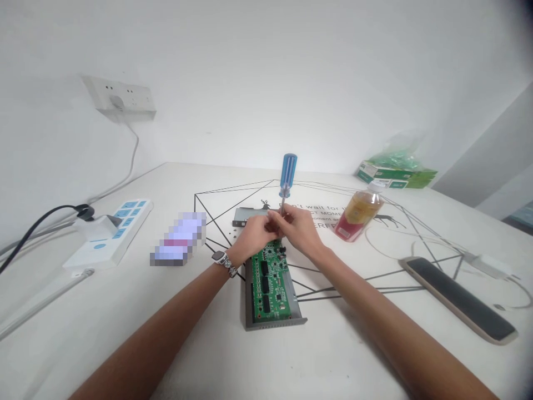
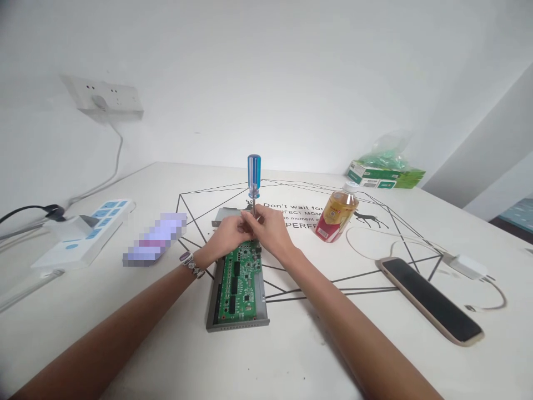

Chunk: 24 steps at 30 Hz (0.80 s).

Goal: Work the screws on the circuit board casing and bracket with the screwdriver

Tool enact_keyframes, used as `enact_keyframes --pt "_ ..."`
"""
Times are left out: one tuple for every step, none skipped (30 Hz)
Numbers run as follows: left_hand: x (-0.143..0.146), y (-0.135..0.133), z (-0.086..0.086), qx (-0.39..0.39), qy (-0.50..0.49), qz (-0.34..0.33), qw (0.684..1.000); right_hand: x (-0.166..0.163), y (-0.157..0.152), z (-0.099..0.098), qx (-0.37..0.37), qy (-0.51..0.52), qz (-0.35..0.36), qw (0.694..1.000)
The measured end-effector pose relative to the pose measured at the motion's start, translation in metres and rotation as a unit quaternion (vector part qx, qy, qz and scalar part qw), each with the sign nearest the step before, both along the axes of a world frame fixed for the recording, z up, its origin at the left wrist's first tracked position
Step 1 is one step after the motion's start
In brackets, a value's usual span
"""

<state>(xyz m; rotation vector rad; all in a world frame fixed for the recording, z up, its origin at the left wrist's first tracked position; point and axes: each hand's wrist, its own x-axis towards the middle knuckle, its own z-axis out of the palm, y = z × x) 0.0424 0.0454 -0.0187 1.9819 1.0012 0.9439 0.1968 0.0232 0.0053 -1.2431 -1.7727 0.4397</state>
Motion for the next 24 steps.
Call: enact_keyframes --pt "0.0 0.001 -0.001 -0.001 -0.009 -0.001 1.0 0.001 -0.001 0.003 -0.012 0.005 0.018 1.0" --pt "0.0 0.001 -0.003 -0.002 -0.016 -0.005 1.0 0.004 -0.003 0.006 -0.023 0.008 0.038 0.999" --pt "-0.001 0.001 -0.005 -0.002 -0.022 -0.01 1.0 0.006 -0.004 0.009 -0.033 0.009 0.059 0.998" --pt "-0.002 0.002 -0.006 0.0 -0.023 -0.016 1.0 0.009 -0.004 0.012 -0.044 0.009 0.078 0.996" --pt "-0.003 0.002 -0.008 0.0 -0.023 -0.024 0.999 0.013 -0.004 0.015 -0.058 0.011 0.095 0.994" --pt "-0.003 0.003 -0.009 0.0 -0.022 -0.033 0.999 0.016 -0.004 0.017 -0.075 0.015 0.11 0.991" --pt "-0.004 0.002 -0.009 -0.001 -0.021 -0.041 0.999 0.019 -0.003 0.019 -0.09 0.02 0.122 0.988" --pt "-0.004 0.002 -0.009 0.0 -0.019 -0.047 0.999 0.022 -0.002 0.02 -0.101 0.026 0.129 0.986" --pt "-0.004 0.001 -0.009 0.003 -0.019 -0.05 0.999 0.023 -0.001 0.02 -0.103 0.031 0.13 0.986" --pt "-0.004 0.0 -0.008 0.009 -0.022 -0.048 0.999 0.024 0.0 0.019 -0.097 0.034 0.125 0.987" --pt "-0.003 -0.002 -0.007 0.018 -0.028 -0.037 0.999 0.024 0.001 0.017 -0.086 0.037 0.115 0.989" --pt "-0.002 -0.004 -0.006 0.025 -0.036 -0.02 0.999 0.023 0.001 0.015 -0.073 0.04 0.102 0.991" --pt "0.0 -0.005 -0.005 0.028 -0.044 0.0 0.999 0.022 0.002 0.013 -0.059 0.045 0.088 0.993" --pt "0.001 -0.006 -0.004 0.028 -0.05 0.02 0.998 0.02 0.002 0.01 -0.048 0.05 0.073 0.995" --pt "0.003 -0.007 -0.003 0.025 -0.055 0.034 0.998 0.019 0.002 0.009 -0.039 0.052 0.058 0.996" --pt "0.004 -0.007 -0.002 0.022 -0.059 0.04 0.997 0.018 0.002 0.008 -0.033 0.049 0.044 0.997" --pt "0.004 -0.007 -0.001 0.02 -0.06 0.037 0.997 0.017 0.001 0.008 -0.027 0.041 0.035 0.998" --pt "0.004 -0.007 -0.001 0.02 -0.06 0.029 0.998 0.017 0.001 0.008 -0.02 0.027 0.031 0.999" --pt "0.003 -0.007 0.0 0.022 -0.055 0.019 0.998 0.018 0.0 0.01 -0.016 0.012 0.035 0.999" --pt "0.002 -0.007 0.0 0.025 -0.047 0.007 0.999 0.019 0.0 0.011 -0.015 -0.002 0.049 0.999" --pt "0.0 -0.007 0.001 0.029 -0.036 -0.006 0.999 0.021 -0.001 0.013 -0.019 -0.012 0.069 0.997" --pt "-0.002 -0.007 0.002 0.033 -0.024 -0.019 0.999 0.022 -0.001 0.015 -0.025 -0.015 0.088 0.996" --pt "-0.003 -0.007 0.002 0.04 -0.012 -0.03 0.999 0.023 -0.001 0.016 -0.031 -0.014 0.101 0.994" --pt "-0.003 -0.008 0.002 0.047 -0.005 -0.038 0.998 0.024 -0.001 0.016 -0.035 -0.009 0.105 0.994"
